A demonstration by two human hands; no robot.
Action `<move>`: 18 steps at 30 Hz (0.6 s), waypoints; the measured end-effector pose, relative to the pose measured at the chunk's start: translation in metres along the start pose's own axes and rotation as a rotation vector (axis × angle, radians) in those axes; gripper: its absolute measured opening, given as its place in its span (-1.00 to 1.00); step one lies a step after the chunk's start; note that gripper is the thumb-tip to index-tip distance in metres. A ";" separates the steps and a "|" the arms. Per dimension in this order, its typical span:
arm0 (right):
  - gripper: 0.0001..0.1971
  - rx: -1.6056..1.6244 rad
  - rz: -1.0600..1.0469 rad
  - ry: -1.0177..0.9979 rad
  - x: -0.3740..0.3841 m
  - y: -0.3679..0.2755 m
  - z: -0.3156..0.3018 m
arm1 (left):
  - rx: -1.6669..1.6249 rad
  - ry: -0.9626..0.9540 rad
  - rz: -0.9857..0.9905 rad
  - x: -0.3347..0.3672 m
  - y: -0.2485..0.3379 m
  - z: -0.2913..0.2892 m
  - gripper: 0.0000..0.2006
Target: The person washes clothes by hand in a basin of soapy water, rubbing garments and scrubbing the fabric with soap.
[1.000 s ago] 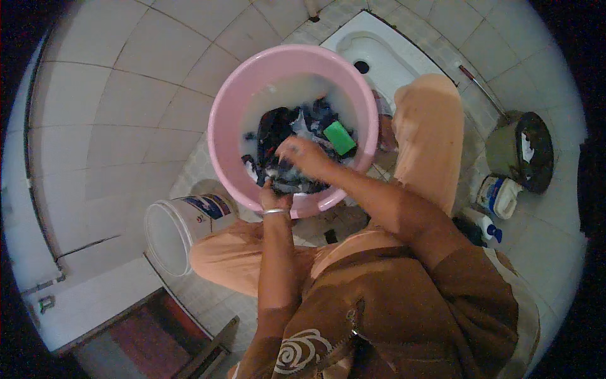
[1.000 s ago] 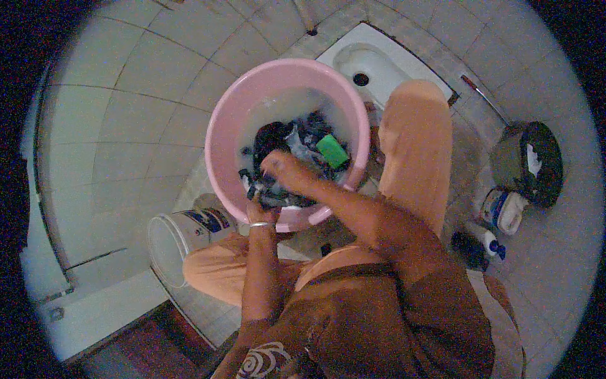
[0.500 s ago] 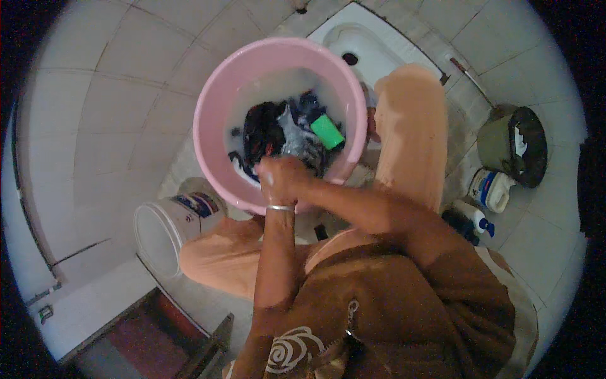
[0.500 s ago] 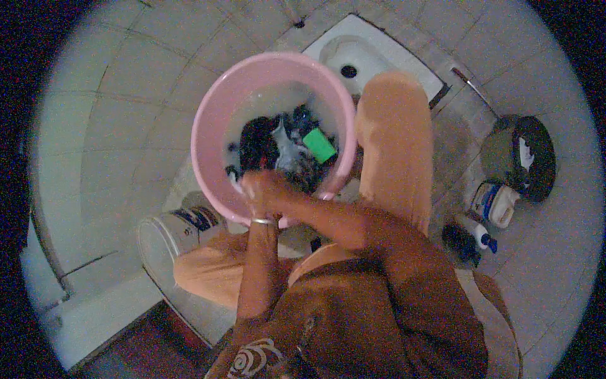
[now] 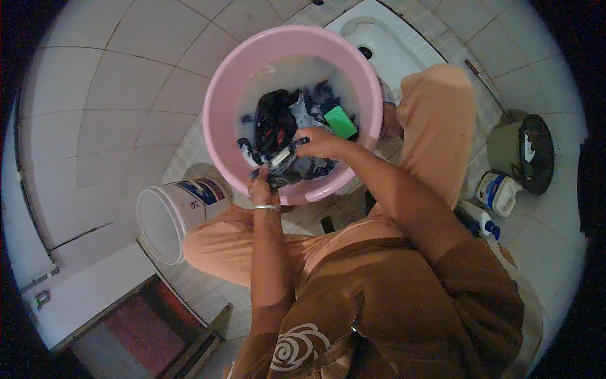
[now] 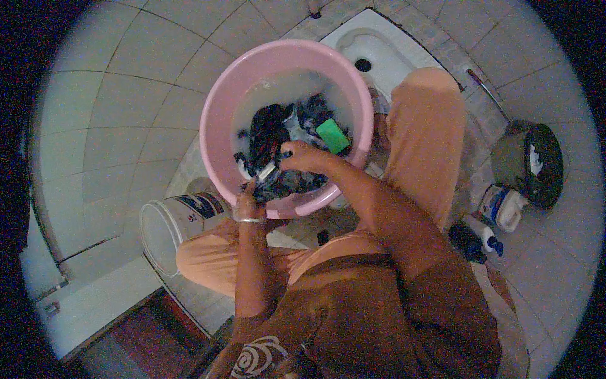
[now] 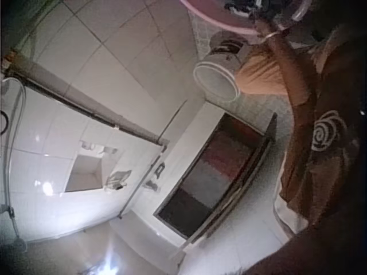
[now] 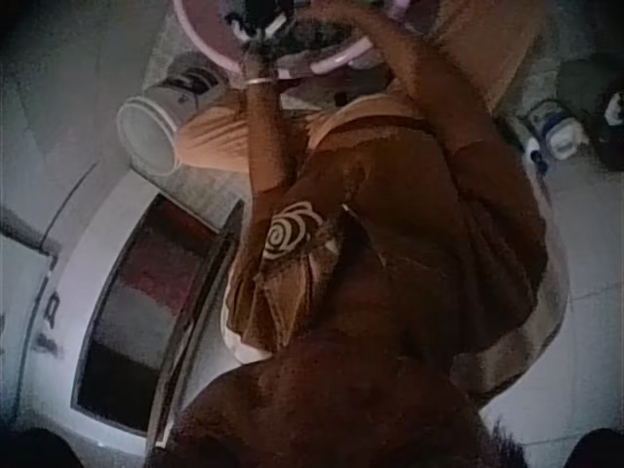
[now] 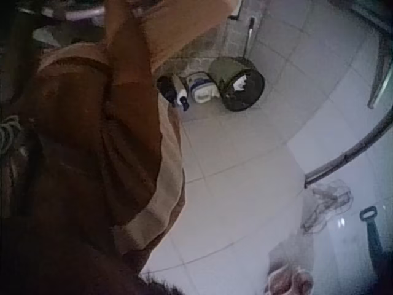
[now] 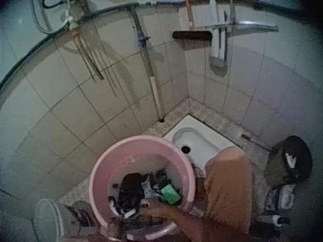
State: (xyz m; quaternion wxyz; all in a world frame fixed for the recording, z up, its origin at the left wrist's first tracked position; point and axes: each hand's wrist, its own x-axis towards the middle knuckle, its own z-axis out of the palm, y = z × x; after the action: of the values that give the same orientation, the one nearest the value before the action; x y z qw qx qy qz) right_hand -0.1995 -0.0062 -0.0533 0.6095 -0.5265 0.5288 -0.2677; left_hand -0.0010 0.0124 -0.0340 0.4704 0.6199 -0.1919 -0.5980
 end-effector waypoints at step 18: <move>-0.83 -0.232 -0.546 0.359 -0.037 -0.063 0.062 | -0.327 -0.265 -0.349 -0.044 0.003 0.069 -0.67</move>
State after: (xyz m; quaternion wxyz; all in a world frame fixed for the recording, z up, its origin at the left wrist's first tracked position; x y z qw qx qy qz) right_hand -0.1388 0.0297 0.0118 0.3485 -0.6589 0.4943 -0.4473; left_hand -0.0727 0.0221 0.0037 0.4250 0.4756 -0.0432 -0.7690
